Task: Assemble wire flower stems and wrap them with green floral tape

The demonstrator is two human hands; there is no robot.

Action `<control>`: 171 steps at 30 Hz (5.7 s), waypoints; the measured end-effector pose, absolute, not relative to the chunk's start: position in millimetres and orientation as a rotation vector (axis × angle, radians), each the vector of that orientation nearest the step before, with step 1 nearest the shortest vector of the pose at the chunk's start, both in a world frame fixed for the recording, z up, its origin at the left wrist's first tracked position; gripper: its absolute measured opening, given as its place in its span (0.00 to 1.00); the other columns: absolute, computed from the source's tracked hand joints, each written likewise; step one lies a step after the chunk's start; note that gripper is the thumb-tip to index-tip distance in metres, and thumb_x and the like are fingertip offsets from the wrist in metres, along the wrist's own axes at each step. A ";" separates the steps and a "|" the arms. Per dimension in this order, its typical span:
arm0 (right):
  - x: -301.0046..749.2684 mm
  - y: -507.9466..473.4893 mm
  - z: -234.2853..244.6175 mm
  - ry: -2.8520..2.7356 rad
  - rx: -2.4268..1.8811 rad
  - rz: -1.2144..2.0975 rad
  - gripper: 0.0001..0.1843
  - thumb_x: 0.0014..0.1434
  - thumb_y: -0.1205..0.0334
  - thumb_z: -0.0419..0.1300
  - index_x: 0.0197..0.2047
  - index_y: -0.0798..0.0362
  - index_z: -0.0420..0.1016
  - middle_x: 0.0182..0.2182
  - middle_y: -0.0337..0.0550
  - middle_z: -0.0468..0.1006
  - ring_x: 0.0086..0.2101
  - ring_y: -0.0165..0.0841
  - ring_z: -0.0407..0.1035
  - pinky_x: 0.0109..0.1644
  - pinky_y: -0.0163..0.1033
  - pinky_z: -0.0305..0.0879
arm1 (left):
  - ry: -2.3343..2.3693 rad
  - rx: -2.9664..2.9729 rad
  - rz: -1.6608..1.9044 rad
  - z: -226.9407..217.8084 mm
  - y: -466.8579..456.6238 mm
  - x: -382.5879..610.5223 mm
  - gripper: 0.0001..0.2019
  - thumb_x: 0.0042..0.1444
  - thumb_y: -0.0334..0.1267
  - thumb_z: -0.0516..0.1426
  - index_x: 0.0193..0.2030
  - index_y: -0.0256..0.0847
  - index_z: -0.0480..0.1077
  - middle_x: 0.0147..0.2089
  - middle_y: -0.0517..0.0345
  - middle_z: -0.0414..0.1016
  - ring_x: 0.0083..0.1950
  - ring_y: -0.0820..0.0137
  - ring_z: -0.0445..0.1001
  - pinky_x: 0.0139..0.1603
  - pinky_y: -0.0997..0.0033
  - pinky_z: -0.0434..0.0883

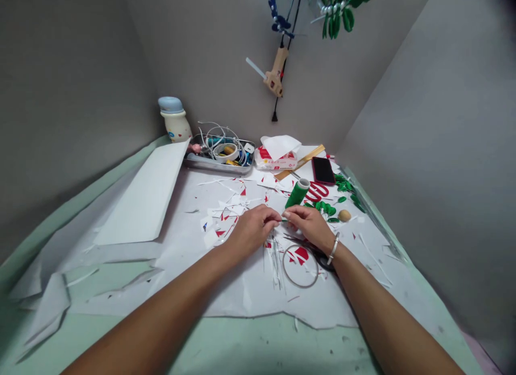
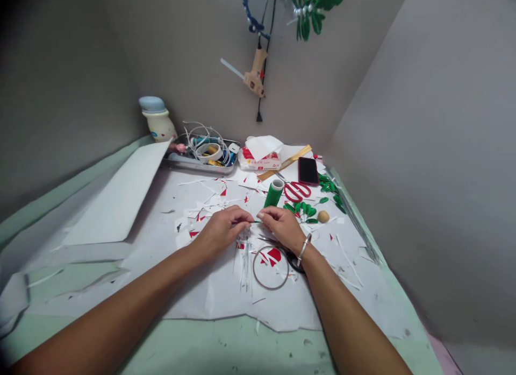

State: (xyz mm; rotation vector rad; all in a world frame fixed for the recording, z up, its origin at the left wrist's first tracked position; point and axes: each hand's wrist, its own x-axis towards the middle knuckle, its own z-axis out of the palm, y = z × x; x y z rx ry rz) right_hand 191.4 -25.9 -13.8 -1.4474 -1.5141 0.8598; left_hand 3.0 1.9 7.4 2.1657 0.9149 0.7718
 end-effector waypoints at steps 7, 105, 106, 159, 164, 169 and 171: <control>186.5 -30.1 -18.6 -1.795 -1.394 0.602 0.09 0.59 0.61 0.55 0.34 0.52 0.77 0.26 0.38 0.76 0.27 0.30 0.67 0.33 0.34 0.62 | 0.940 2.141 0.817 9.7 -0.6 2.3 0.07 0.57 0.32 0.52 0.36 0.41 0.71 0.39 0.56 0.73 0.40 0.69 0.70 0.41 0.69 0.67; 191.7 -38.5 -12.9 -1.841 -1.258 0.260 0.08 0.60 0.62 0.56 0.32 0.51 0.76 0.27 0.41 0.75 0.30 0.33 0.68 0.35 0.39 0.63 | 0.885 2.423 0.700 -0.9 -8.6 8.6 0.09 0.56 0.27 0.51 0.36 0.42 0.70 0.37 0.58 0.72 0.38 0.69 0.70 0.43 0.66 0.66; 193.8 -36.3 -14.9 -1.811 -1.282 0.297 0.08 0.60 0.62 0.56 0.33 0.51 0.76 0.29 0.42 0.76 0.30 0.33 0.69 0.35 0.38 0.64 | 0.868 2.393 0.715 0.5 -8.7 8.5 0.09 0.56 0.27 0.51 0.36 0.42 0.70 0.37 0.58 0.72 0.39 0.69 0.70 0.43 0.67 0.66; 183.7 -45.1 -10.2 -2.096 -1.133 0.131 0.07 0.60 0.65 0.57 0.35 0.52 0.76 0.26 0.41 0.74 0.29 0.32 0.65 0.36 0.38 0.61 | 1.080 2.331 0.785 -1.3 -3.4 7.9 0.08 0.54 0.29 0.51 0.34 0.41 0.71 0.35 0.57 0.73 0.37 0.68 0.69 0.41 0.66 0.65; 191.8 -38.5 -13.4 -1.895 -1.263 0.149 0.07 0.60 0.64 0.56 0.33 0.52 0.76 0.26 0.41 0.74 0.29 0.32 0.66 0.35 0.38 0.62 | 0.925 2.333 0.698 0.8 -7.7 9.7 0.09 0.53 0.28 0.52 0.35 0.42 0.72 0.36 0.58 0.74 0.38 0.69 0.70 0.45 0.65 0.65; 196.9 -33.2 -20.6 -1.903 -1.299 0.276 0.07 0.59 0.65 0.57 0.35 0.51 0.77 0.29 0.41 0.77 0.31 0.32 0.69 0.37 0.37 0.64 | 0.928 2.125 0.851 4.4 -3.9 8.3 0.07 0.56 0.32 0.52 0.35 0.41 0.71 0.38 0.57 0.73 0.39 0.70 0.71 0.42 0.69 0.67; 193.6 -35.8 -19.9 -2.016 -1.252 0.271 0.07 0.59 0.65 0.57 0.35 0.51 0.78 0.27 0.40 0.76 0.30 0.31 0.67 0.36 0.37 0.63 | 1.002 2.100 0.903 3.9 -1.5 7.2 0.06 0.56 0.33 0.52 0.35 0.41 0.70 0.37 0.57 0.73 0.39 0.69 0.71 0.41 0.69 0.67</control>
